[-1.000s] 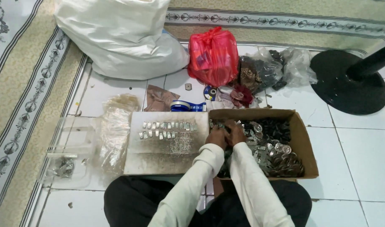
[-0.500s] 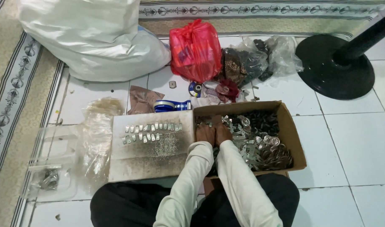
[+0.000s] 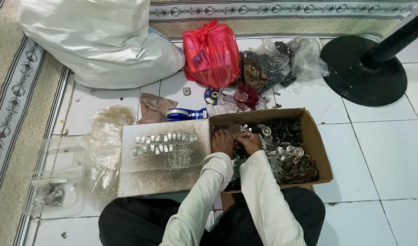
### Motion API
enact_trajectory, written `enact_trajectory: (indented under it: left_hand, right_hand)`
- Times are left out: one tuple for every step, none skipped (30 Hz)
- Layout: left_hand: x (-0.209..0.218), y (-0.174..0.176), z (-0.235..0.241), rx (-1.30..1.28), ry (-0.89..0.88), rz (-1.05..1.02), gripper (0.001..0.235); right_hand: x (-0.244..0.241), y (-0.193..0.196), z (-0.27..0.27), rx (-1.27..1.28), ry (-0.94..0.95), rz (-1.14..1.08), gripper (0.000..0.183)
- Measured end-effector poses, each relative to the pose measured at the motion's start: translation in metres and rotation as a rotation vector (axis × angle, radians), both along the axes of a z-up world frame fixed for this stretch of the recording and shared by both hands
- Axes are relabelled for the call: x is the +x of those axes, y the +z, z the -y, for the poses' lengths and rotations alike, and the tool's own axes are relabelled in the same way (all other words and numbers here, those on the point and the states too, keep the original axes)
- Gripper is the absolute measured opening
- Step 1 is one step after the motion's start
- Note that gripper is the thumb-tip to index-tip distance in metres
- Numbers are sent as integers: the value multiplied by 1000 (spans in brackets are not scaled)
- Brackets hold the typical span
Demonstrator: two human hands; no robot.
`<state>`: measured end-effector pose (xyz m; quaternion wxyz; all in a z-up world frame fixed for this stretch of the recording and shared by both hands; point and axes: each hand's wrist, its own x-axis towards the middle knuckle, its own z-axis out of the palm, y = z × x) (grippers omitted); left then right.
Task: The person sits on the floor and sorts small metal parts from a cardboard box onto a white board, arranging them in rows. The person handles the parts by hand and places them in neat lines on the board.
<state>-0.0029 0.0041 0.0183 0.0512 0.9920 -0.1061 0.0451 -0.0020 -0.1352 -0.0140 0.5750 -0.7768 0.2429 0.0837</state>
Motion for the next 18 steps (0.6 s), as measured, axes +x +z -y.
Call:
enact_trajectory:
  left_hand:
    - [4, -8, 0, 3, 0, -1, 29]
    - [9, -15, 1, -115, 32, -40, 27]
    - [14, -22, 1, -234, 65, -77, 27]
    - [9, 0, -9, -231, 66, -75, 27]
    - [5, 21, -18, -444, 89, -197, 22]
    - [-1, 43, -27, -657, 111, -318, 22]
    - [-1, 41, -29, -656, 110, -318, 22]
    - [-2, 38, -31, -845, 146, -253, 22]
    - [-1, 36, -34, -1034, 181, -181, 23]
    - [-4, 47, -38, -1033, 180, -178, 23]
    - [-8, 58, -43, -1192, 227, -249, 22]
    - [-13, 69, -48, -1350, 274, -320, 21]
    - [-16, 72, -51, -1350, 275, -315, 21]
    - [-19, 75, -54, -1476, 330, -414, 18]
    - [-22, 78, -57, -1601, 384, -517, 16]
    - [-26, 88, -63, -1601, 384, -514, 16]
    - [-32, 96, -68, -1610, 348, -502, 21]
    - [-38, 104, -74, -1618, 313, -489, 27]
  right_hand:
    - [-2, 8, -2, 3, 0, -1, 22]
    - [-5, 16, -5, 183, -85, 42, 25]
    - [-5, 24, -7, 362, -169, 86, 29]
    - [-11, 34, -10, 365, -168, 87, 29]
    - [-15, 45, -12, 458, -186, 128, 41]
    - [-21, 55, -14, 551, -204, 169, 53]
    - [-23, 56, -13, 552, -205, 169, 53]
    - [-25, 58, -11, 551, -191, 159, 47]
    - [-26, 60, -10, 549, -175, 151, 42]
    - [-27, 66, -10, 550, -174, 153, 42]
    - [-29, 71, -11, 569, -149, 175, 40]
    - [-31, 76, -12, 587, -124, 196, 38]
    - [-35, 83, -18, 589, -121, 198, 38]
    - [-39, 90, -24, 572, -114, 230, 37]
    - [-44, 97, -30, 554, -110, 260, 37]
    - [-46, 105, -37, 555, -109, 262, 37]
    - [-49, 112, -42, 545, -72, 263, 38]
    - [-53, 119, -48, 534, -36, 265, 40]
